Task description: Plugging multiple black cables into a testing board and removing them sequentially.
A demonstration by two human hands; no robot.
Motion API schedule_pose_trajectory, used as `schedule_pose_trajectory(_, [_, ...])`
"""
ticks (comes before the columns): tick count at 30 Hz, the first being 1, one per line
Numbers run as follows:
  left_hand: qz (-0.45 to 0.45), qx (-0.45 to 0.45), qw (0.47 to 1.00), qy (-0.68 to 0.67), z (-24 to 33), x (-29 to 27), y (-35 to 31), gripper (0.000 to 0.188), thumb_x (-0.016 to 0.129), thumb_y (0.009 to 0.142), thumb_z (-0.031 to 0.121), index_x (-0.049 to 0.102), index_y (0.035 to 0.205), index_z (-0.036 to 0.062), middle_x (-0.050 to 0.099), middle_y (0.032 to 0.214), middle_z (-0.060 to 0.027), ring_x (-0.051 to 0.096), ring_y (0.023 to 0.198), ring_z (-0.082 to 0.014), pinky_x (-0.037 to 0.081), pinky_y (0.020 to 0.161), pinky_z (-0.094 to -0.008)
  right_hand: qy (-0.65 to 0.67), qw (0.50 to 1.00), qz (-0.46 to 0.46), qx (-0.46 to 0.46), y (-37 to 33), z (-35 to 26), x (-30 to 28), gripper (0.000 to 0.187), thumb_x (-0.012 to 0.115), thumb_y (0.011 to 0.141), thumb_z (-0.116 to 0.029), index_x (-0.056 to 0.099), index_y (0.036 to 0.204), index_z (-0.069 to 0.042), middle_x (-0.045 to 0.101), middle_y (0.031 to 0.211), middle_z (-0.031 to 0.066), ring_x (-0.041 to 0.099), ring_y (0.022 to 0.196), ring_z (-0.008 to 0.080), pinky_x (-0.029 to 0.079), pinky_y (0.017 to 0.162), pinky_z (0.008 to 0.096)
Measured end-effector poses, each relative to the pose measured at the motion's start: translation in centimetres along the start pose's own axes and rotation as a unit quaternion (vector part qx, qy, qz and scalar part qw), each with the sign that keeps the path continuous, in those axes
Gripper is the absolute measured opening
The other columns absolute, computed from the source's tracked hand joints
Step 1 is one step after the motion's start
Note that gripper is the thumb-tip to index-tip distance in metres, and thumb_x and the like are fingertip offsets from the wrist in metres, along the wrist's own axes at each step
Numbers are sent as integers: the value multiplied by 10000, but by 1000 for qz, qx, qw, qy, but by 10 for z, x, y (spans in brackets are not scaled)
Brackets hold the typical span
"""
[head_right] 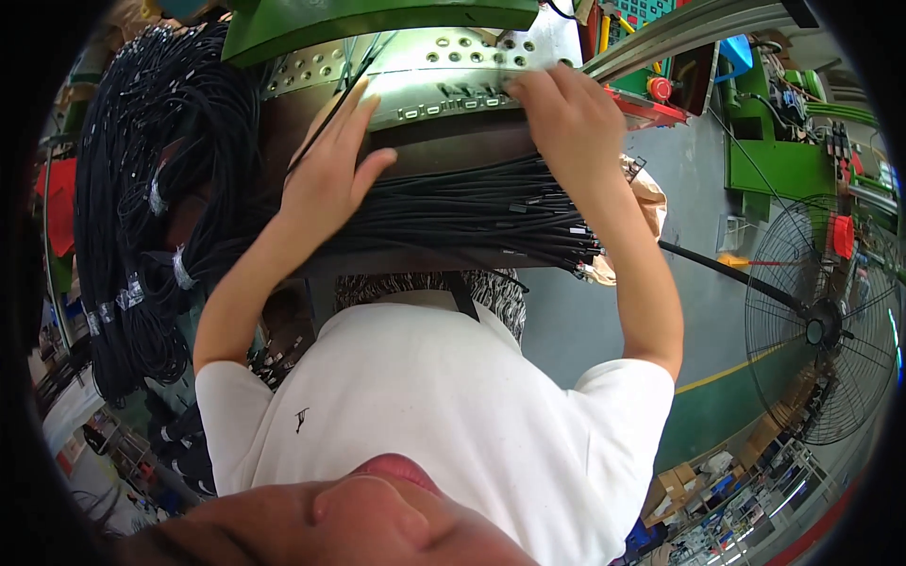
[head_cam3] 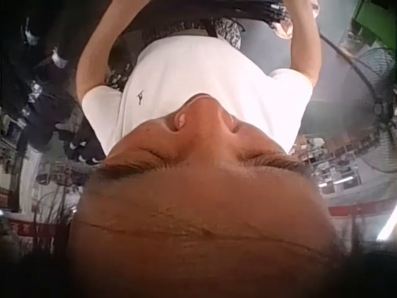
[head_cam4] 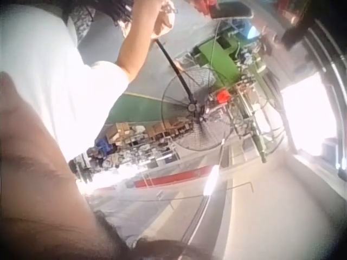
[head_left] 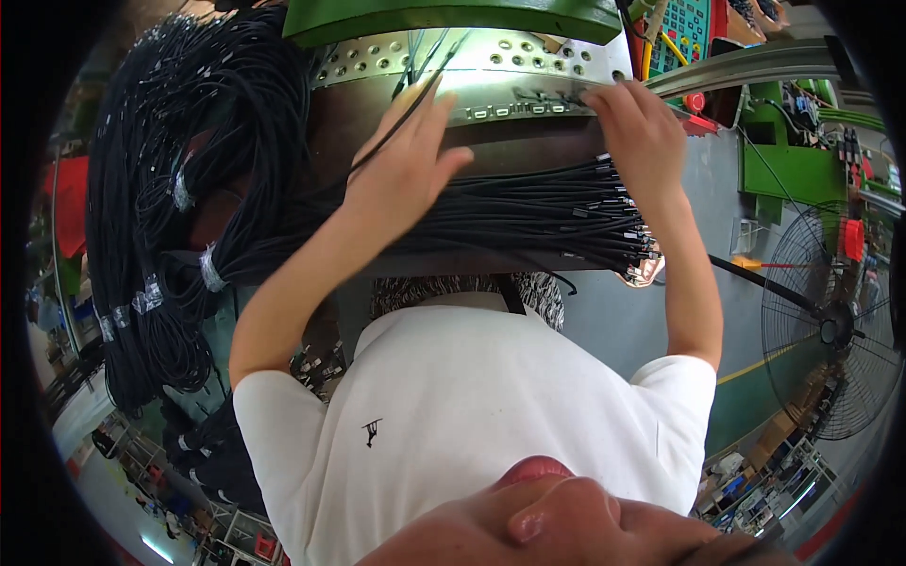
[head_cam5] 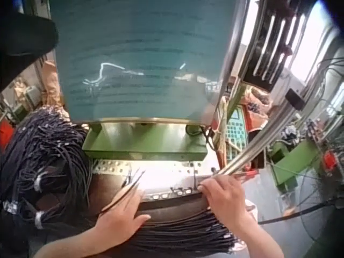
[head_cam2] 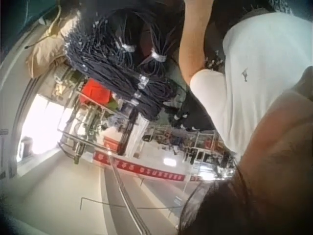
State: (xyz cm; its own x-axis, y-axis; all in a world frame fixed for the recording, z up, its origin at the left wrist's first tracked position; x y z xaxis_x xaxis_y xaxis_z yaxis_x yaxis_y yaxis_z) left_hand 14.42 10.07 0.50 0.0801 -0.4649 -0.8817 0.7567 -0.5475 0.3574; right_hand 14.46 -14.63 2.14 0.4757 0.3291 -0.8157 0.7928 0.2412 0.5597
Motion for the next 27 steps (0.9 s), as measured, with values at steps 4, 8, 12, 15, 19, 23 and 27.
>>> schedule_pose_trajectory(4, [-180, 43, 982, -50, 24, -4, -45, 875, 652, 719, 487, 365, 1375, -16, 368, 1428, -185, 406, 1264, -349, 366, 1014, -428, -80, 977, 23, 195, -103, 40, -74, 177, 698, 769, -82, 649, 938, -53, 655, 877, 81, 623, 796, 266, 503, 696, 336])
schedule_pose_trajectory(8, [-146, 83, 984, 51, 16, 8, -47, 801, 660, 687, 493, 475, 1301, 13, 478, 1310, -115, 481, 1135, -273, 418, 917, -375, -145, 956, 25, 253, -130, 11, -70, 407, 721, 749, -110, 601, 1128, -24, 625, 1076, 140, 586, 999, 312, 472, 855, 379])
schedule_pose_trajectory(12, [-104, 114, 986, 56, 11, 6, -25, 708, 662, 692, 488, 539, 1210, 22, 542, 1131, -81, 532, 984, -230, 463, 818, -329, 80, 980, -182, 33, -88, -100, -21, 784, 762, 668, -364, 466, 1342, -93, 458, 1367, 121, 423, 1265, 309, 319, 1039, 496])
schedule_pose_trajectory(15, [-94, 88, 992, -9, 3, -4, -34, 575, 691, 727, 362, 563, 1173, 23, 554, 1052, -90, 549, 939, -233, 482, 755, -299, -38, 970, -212, 116, -81, -53, -19, 852, 767, 629, -395, 432, 1379, -165, 401, 1423, 56, 362, 1312, 284, 282, 1050, 524])
schedule_pose_trajectory(19, [-80, 75, 993, -38, -5, -5, -43, 336, 694, 775, 182, 614, 1069, 39, 595, 905, -61, 581, 814, -219, 487, 644, -318, -103, 962, -241, 80, -66, -10, -40, 772, 777, 642, -336, 480, 1328, -142, 480, 1349, 57, 423, 1261, 278, 360, 1013, 447])
schedule_pose_trajectory(23, [-40, 10, 995, -95, -6, -9, -32, 160, 664, 813, 134, 644, 954, 61, 625, 792, -69, 598, 723, -239, 478, 615, -333, 110, 981, -156, 30, -17, -8, -11, 512, 733, 732, -252, 558, 1192, -113, 575, 1155, 64, 527, 1105, 266, 447, 907, 354])
schedule_pose_trajectory(27, [-59, -61, 983, -160, -4, -24, -28, 126, 663, 821, 118, 654, 913, 33, 636, 794, -73, 593, 716, -230, 466, 629, -304, 236, 951, -190, -54, 3, 10, 48, 240, 689, 786, -135, 560, 963, -37, 561, 949, 94, 538, 945, 293, 451, 830, 374])
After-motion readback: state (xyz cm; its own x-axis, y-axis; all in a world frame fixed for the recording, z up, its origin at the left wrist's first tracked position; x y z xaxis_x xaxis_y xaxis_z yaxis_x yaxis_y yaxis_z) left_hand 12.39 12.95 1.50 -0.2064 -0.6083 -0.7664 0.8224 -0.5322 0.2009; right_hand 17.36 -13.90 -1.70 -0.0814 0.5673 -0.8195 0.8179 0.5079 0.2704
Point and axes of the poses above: each hand's wrist, its own y-axis towards the middle knuckle, its own x-axis out of the palm, z = x × y, the point moved 3 cm from there along y, towards the middle knuckle
